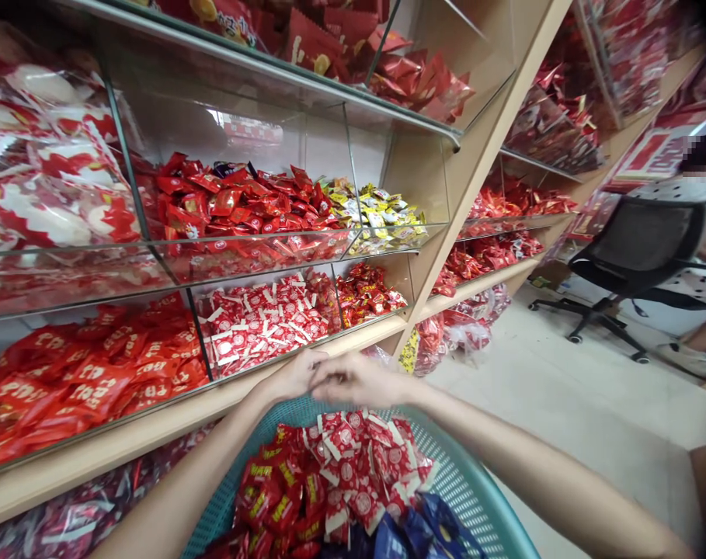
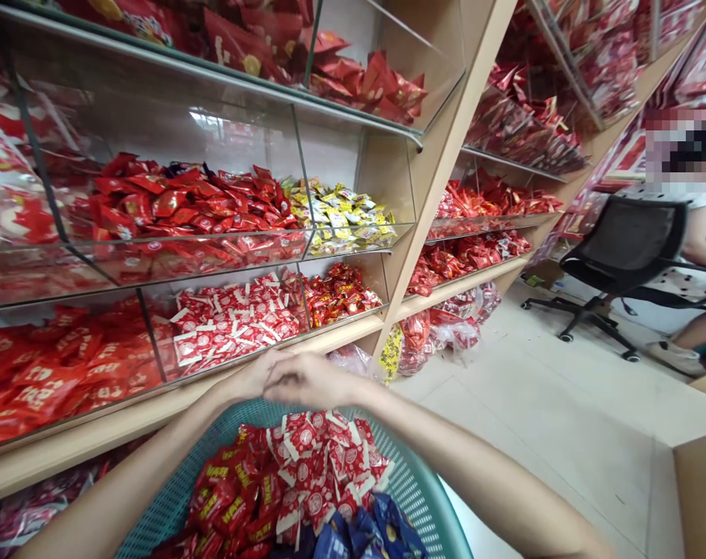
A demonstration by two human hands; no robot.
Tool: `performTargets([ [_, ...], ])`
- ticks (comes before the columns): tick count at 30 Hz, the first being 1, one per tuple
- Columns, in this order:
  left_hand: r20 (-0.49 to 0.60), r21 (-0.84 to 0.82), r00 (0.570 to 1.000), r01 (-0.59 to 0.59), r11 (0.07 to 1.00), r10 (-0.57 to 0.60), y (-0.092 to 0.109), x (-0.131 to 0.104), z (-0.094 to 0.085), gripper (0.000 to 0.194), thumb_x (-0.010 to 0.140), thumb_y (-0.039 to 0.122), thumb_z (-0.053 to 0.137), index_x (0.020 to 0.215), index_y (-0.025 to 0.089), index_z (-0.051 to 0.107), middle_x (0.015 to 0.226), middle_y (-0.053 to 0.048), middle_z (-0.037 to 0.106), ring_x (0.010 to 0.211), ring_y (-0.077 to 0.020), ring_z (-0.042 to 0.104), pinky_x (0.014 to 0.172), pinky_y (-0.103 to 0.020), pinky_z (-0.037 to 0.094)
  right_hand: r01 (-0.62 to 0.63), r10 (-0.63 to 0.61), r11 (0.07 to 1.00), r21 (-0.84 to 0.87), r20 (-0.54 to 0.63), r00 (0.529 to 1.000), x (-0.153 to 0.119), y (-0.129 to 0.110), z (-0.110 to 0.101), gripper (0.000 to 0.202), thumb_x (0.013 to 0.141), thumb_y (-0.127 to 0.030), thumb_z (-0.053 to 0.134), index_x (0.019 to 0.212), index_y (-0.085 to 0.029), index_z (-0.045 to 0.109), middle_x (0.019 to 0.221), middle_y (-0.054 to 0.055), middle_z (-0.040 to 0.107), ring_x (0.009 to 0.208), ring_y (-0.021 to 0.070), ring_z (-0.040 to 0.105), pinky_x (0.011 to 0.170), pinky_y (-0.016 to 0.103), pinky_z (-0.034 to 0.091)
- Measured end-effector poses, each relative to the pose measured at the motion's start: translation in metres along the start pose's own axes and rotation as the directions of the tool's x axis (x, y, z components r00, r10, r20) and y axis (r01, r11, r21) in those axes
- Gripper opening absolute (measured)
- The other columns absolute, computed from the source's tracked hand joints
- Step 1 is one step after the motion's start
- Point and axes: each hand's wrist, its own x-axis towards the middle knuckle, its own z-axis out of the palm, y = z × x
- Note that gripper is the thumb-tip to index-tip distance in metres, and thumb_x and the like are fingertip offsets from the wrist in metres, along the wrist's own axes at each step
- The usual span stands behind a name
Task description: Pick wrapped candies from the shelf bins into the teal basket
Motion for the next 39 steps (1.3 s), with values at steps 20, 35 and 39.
performTargets([
  [20,-0.027,0.093,0.998,0.056,0.994,-0.054,0.006,-0.001,0.0,0.037,0.084,0.042,0.038,0.061,0.014,0.047,0.06,0.004,0.036,0.058,-0.0098,0.036,0.053,-0.02,0.029,-0.471,0.154,0.5,-0.726,-0.46,0.874,0.06,0.121,-0.118,0.045,0.075,-0.012,0.047,0.117,-0.025,0.055,0.115,0.009,0.056,0.109,0.0274,0.042,0.087,0.043,0.032],
  [35,-0.049,0.048,0.997,0.057,0.997,-0.055,0.006,-0.002,0.002,0.036,0.082,0.042,0.044,0.064,0.013,0.053,0.062,0.003,0.045,0.061,-0.0108,0.041,0.056,-0.021,0.032,-0.229,-0.018,0.958,-0.172,-0.835,0.55,0.051,0.143,-0.128,0.041,0.073,-0.031,0.055,0.107,-0.009,0.057,0.102,0.011,0.063,0.084,0.0158,0.057,0.076,0.027,0.043],
  [39,-0.05,0.031,0.997,0.061,0.998,-0.06,0.006,-0.002,0.002,0.036,0.081,0.042,0.044,0.063,0.013,0.052,0.06,0.003,0.043,0.058,-0.01,0.04,0.054,-0.02,0.031,-0.258,0.004,0.952,-0.167,-0.833,0.554,0.051,0.14,-0.126,0.036,0.072,-0.031,0.053,0.1,-0.011,0.062,0.089,0.008,0.066,0.072,0.0142,0.056,0.07,0.026,0.044],
])
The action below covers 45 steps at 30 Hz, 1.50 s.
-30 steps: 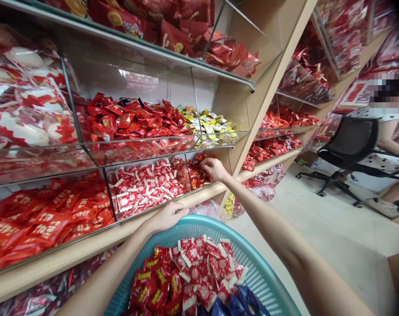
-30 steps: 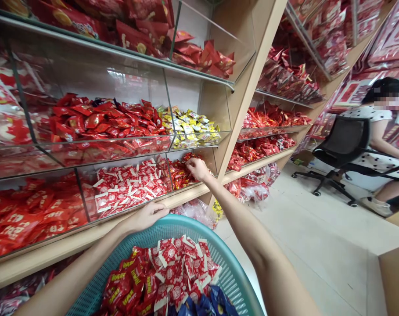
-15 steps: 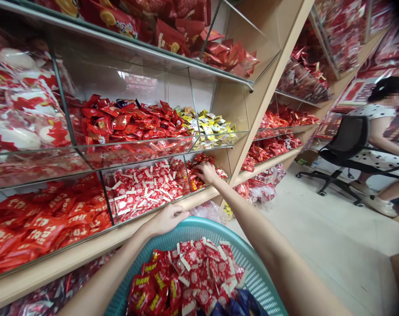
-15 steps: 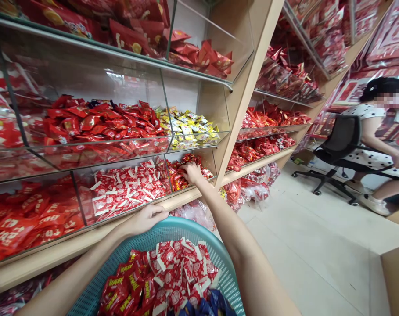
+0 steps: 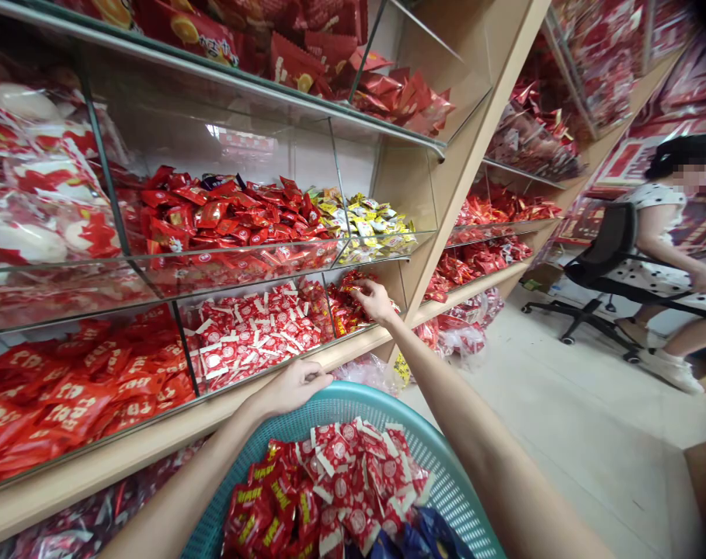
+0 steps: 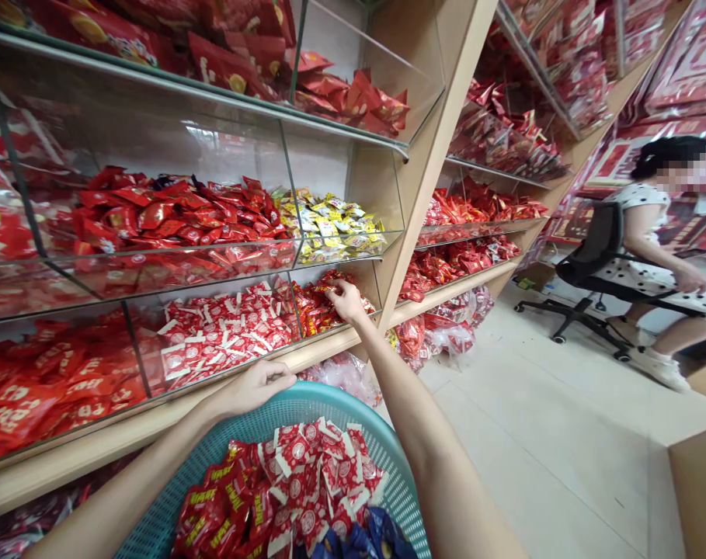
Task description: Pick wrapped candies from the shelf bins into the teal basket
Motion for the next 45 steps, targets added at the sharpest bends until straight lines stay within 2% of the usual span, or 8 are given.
performTargets([
  [5,0.006,-0.005,1.0,0.003,1.0,-0.003,0.002,0.0,0.0,0.036,0.081,0.043,0.045,0.064,0.013,0.053,0.06,0.003,0.045,0.058,-0.0102,0.041,0.053,-0.02,0.031,-0.028,0.03,0.999,0.029,-0.087,0.996,-0.003,-0.007,0.0,0.032,0.07,-0.028,0.045,0.09,-0.012,0.065,0.081,0.005,0.065,0.07,0.0142,0.055,0.068,0.024,0.043],
  [11,0.004,0.01,1.0,0.024,1.0,-0.024,0.004,0.0,-0.001,0.036,0.08,0.043,0.046,0.067,0.012,0.058,0.064,0.001,0.051,0.062,-0.0118,0.045,0.057,-0.021,0.035,-0.047,0.047,0.99,0.131,0.002,0.999,-0.006,-0.023,-0.005,0.028,0.067,-0.025,0.041,0.073,-0.012,0.064,0.069,0.002,0.062,0.063,0.0127,0.051,0.061,0.022,0.04],
  [21,0.001,0.01,1.0,0.022,1.0,-0.022,0.003,0.0,0.0,0.037,0.081,0.044,0.045,0.07,0.012,0.058,0.063,0.001,0.05,0.061,-0.0117,0.045,0.056,-0.021,0.035,-0.013,-0.048,0.992,0.124,0.479,0.876,-0.018,-0.074,-0.013,0.023,0.07,-0.027,0.045,0.063,-0.013,0.063,0.057,-0.002,0.057,0.052,0.0088,0.046,0.052,0.019,0.035],
  [25,-0.001,0.006,0.999,0.043,0.999,-0.043,0.003,-0.001,0.0,0.036,0.08,0.043,0.046,0.07,0.011,0.059,0.065,0.0,0.052,0.062,-0.0122,0.047,0.057,-0.021,0.036,-0.057,0.064,0.998,-0.032,0.287,0.956,-0.012,-0.067,-0.018,0.044,0.083,-0.043,0.035,0.062,-0.014,0.059,0.047,0.001,0.056,0.052,0.013,0.053,0.061,0.024,0.04],
  [28,-0.009,-0.009,0.999,0.043,0.999,-0.043,0.002,-0.002,0.001,0.036,0.08,0.042,0.046,0.071,0.011,0.06,0.066,0.0,0.054,0.062,-0.0122,0.048,0.057,-0.021,0.036,0.034,0.037,0.937,-0.348,0.195,0.98,-0.001,-0.049,-0.02,0.048,0.089,-0.039,0.025,0.074,-0.014,0.063,0.064,0.007,0.065,0.069,0.0173,0.059,0.069,0.026,0.041],
  [31,-0.007,-0.003,1.0,0.026,1.0,-0.026,0.001,-0.002,0.001,0.036,0.081,0.042,0.045,0.071,0.011,0.061,0.066,0.0,0.054,0.063,-0.0122,0.048,0.057,-0.021,0.036,0.172,-0.006,0.831,-0.528,0.302,0.953,0.01,-0.033,-0.014,0.029,0.083,-0.025,0.038,0.098,-0.02,0.063,0.097,0.006,0.066,0.091,0.0206,0.056,0.078,0.03,0.039],
  [38,-0.014,0.001,1.0,0.023,1.0,-0.023,-0.002,-0.001,0.002,0.035,0.083,0.041,0.044,0.074,0.011,0.061,0.068,0.0,0.055,0.065,-0.0123,0.049,0.058,-0.021,0.037,0.322,-0.021,0.768,-0.554,0.481,0.876,0.02,-0.025,0.019,0.041,0.074,-0.012,0.045,0.111,-0.025,0.059,0.109,0.007,0.061,0.109,0.0246,0.043,0.09,0.04,0.029],
  [45,-0.003,0.03,1.0,0.02,0.999,-0.02,0.0,-0.002,0.001,0.035,0.082,0.041,0.045,0.073,0.011,0.061,0.067,0.0,0.055,0.063,-0.0118,0.048,0.056,-0.02,0.037,0.338,-0.033,0.724,-0.602,0.458,0.888,0.012,-0.02,0.026,0.037,0.077,-0.014,0.043,0.11,-0.023,0.057,0.118,0.009,0.053,0.11,0.0266,0.037,0.087,0.042,0.027],
])
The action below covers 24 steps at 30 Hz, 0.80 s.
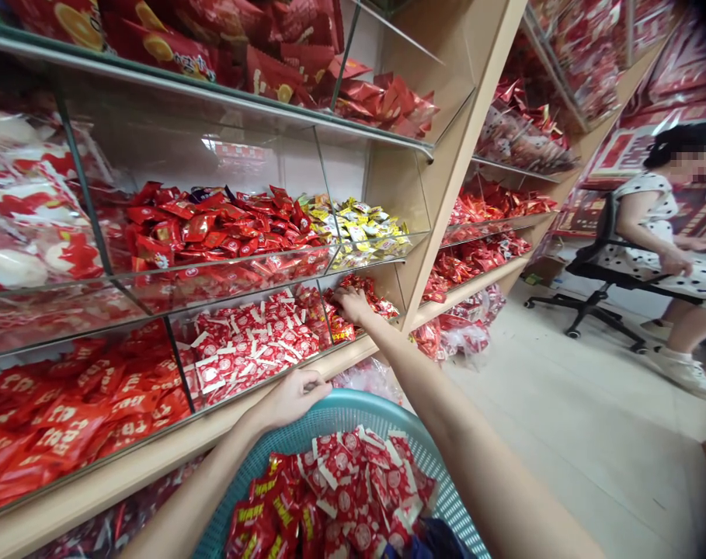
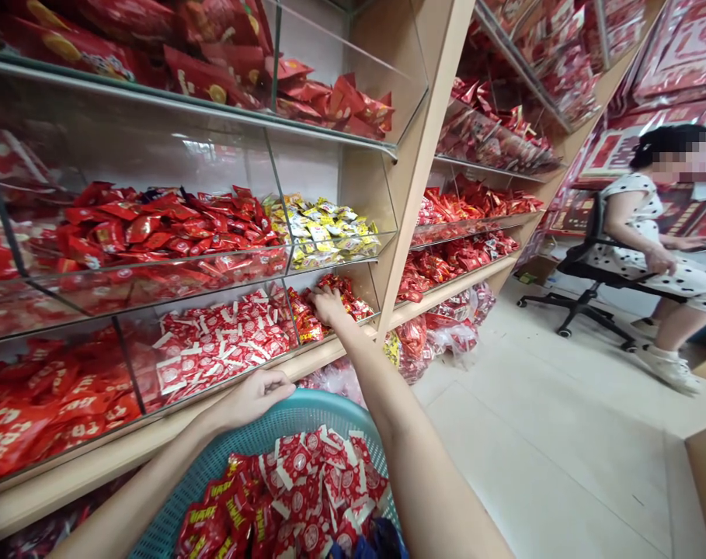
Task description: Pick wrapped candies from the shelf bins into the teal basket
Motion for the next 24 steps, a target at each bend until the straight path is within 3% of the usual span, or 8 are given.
performTargets([
  [8,-0.004,-0.006,1.0,0.007,1.0,-0.007,0.001,0.001,0.0,0.035,0.082,0.04,0.044,0.075,0.011,0.061,0.069,-0.001,0.056,0.065,-0.0126,0.049,0.057,-0.02,0.038,-0.037,0.042,0.998,0.049,-0.105,0.994,-0.004,0.001,-0.008,0.03,0.077,-0.01,0.043,0.095,-0.022,0.064,0.102,0.007,0.061,0.102,0.0244,0.045,0.084,0.037,0.032],
  [13,-0.01,0.008,1.0,-0.001,1.0,0.001,-0.002,0.001,0.0,0.035,0.082,0.041,0.044,0.073,0.012,0.061,0.068,-0.001,0.056,0.065,-0.0127,0.049,0.058,-0.02,0.038,-0.042,0.064,0.99,0.134,-0.162,0.985,-0.008,0.013,-0.021,0.03,0.075,-0.01,0.045,0.096,-0.021,0.064,0.105,0.005,0.061,0.097,0.0197,0.052,0.081,0.03,0.038],
  [16,-0.01,0.01,1.0,-0.008,1.0,0.008,-0.002,0.001,0.001,0.035,0.083,0.042,0.044,0.072,0.012,0.06,0.068,0.0,0.056,0.064,-0.0123,0.049,0.058,-0.02,0.038,-0.042,0.137,0.935,0.352,-0.25,0.958,-0.017,0.019,-0.028,0.03,0.074,-0.012,0.046,0.099,-0.018,0.062,0.101,0.005,0.062,0.09,0.0169,0.055,0.079,0.027,0.041],
  [18,-0.009,0.009,1.0,-0.005,1.0,0.005,-0.001,0.001,0.001,0.036,0.082,0.042,0.044,0.073,0.012,0.061,0.068,0.0,0.056,0.065,-0.0126,0.049,0.058,-0.021,0.038,-0.019,0.246,0.78,0.626,-0.278,0.929,-0.028,0.019,-0.03,0.027,0.074,-0.017,0.049,0.099,-0.016,0.061,0.088,0.005,0.064,0.078,0.0154,0.058,0.071,0.027,0.044],
  [20,-0.011,0.01,1.0,-0.003,1.0,0.004,-0.001,0.001,0.0,0.036,0.082,0.042,0.044,0.074,0.012,0.061,0.069,-0.001,0.057,0.066,-0.0133,0.05,0.059,-0.021,0.038,0.015,0.331,0.517,0.856,-0.217,0.918,-0.042,0.015,-0.032,0.027,0.073,-0.023,0.053,0.098,-0.014,0.059,0.077,0.002,0.062,0.068,0.0133,0.059,0.061,0.025,0.045],
  [22,-0.011,0.013,1.0,0.0,1.0,0.001,0.0,0.001,0.0,0.036,0.082,0.042,0.045,0.074,0.012,0.062,0.07,-0.001,0.058,0.067,-0.0138,0.051,0.06,-0.022,0.038,0.031,0.35,0.248,0.968,-0.12,0.929,-0.055,0.008,-0.034,0.029,0.07,-0.027,0.059,0.097,-0.015,0.058,0.075,0.001,0.061,0.065,0.0116,0.06,0.056,0.022,0.044],
  [24,-0.013,0.013,1.0,0.007,1.0,-0.007,0.001,0.001,0.001,0.036,0.082,0.042,0.045,0.074,0.011,0.062,0.069,-0.001,0.057,0.067,-0.0138,0.05,0.059,-0.022,0.038,0.03,0.338,0.059,0.998,-0.048,0.94,-0.066,0.0,-0.036,0.03,0.066,-0.028,0.065,0.094,-0.017,0.059,0.075,0.0,0.061,0.066,0.0104,0.062,0.056,0.02,0.045],
])
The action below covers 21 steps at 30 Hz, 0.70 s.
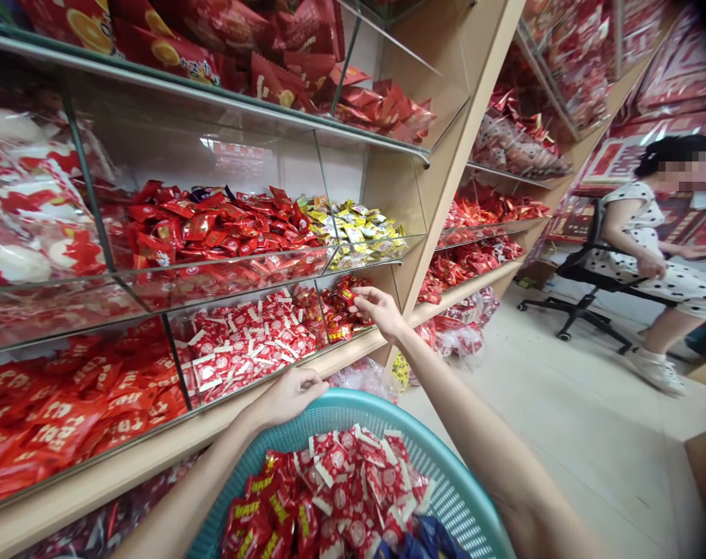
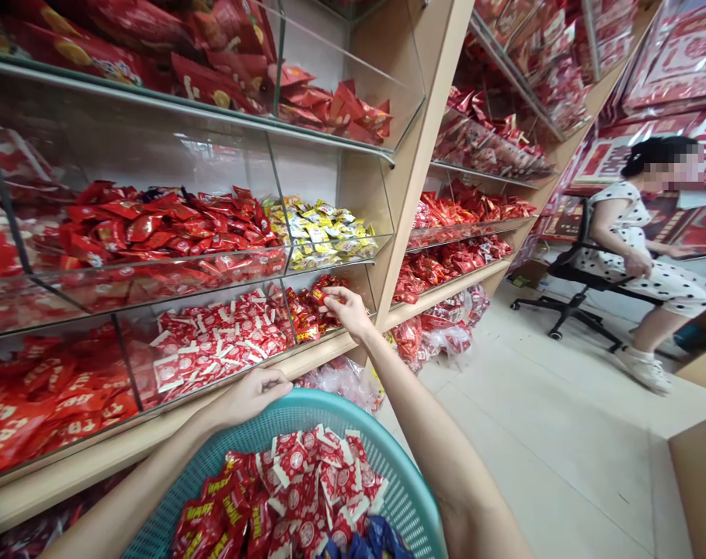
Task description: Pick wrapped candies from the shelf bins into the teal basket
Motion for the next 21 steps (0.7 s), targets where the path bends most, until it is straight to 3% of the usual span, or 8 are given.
performTargets([
  [6,0.009,-0.047,1.0,0.003,0.999,-0.003,0.001,0.001,0.0,0.035,0.082,0.042,0.044,0.071,0.012,0.058,0.066,0.001,0.052,0.063,-0.012,0.046,0.057,-0.021,0.036,-0.113,0.099,0.979,0.169,0.087,0.991,-0.018,0.001,0.009,0.032,0.064,-0.028,0.07,0.092,-0.018,0.06,0.073,0.0,0.064,0.066,0.0087,0.062,0.059,0.018,0.046],
  [15,0.017,-0.053,1.0,-0.022,0.998,0.023,0.004,0.002,0.001,0.033,0.082,0.04,0.045,0.065,0.012,0.053,0.062,0.003,0.046,0.06,-0.0099,0.041,0.055,-0.02,0.033,-0.085,0.069,0.964,0.252,0.072,0.995,-0.022,0.01,0.008,0.031,0.062,-0.026,0.071,0.09,-0.016,0.061,0.063,-0.002,0.062,0.06,0.0072,0.057,0.061,0.02,0.044],
  [18,0.004,-0.025,0.999,-0.042,0.999,0.042,0.003,0.002,0.0,0.033,0.082,0.039,0.045,0.062,0.013,0.051,0.059,0.003,0.043,0.057,-0.0093,0.039,0.053,-0.02,0.031,-0.1,0.084,0.971,0.217,0.081,0.993,-0.027,-0.002,0.004,0.029,0.063,-0.026,0.07,0.09,-0.018,0.062,0.065,-0.003,0.061,0.06,0.0068,0.056,0.062,0.021,0.044],
  [21,0.026,0.01,0.998,-0.059,0.998,0.058,0.002,0.003,-0.002,0.036,0.082,0.04,0.044,0.058,0.013,0.051,0.056,0.004,0.04,0.055,-0.0089,0.036,0.051,-0.02,0.029,-0.04,0.029,0.998,0.058,0.173,0.985,-0.042,-0.033,0.003,0.024,0.069,-0.025,0.066,0.092,-0.019,0.062,0.077,-0.001,0.062,0.065,0.0071,0.057,0.067,0.023,0.045],
])
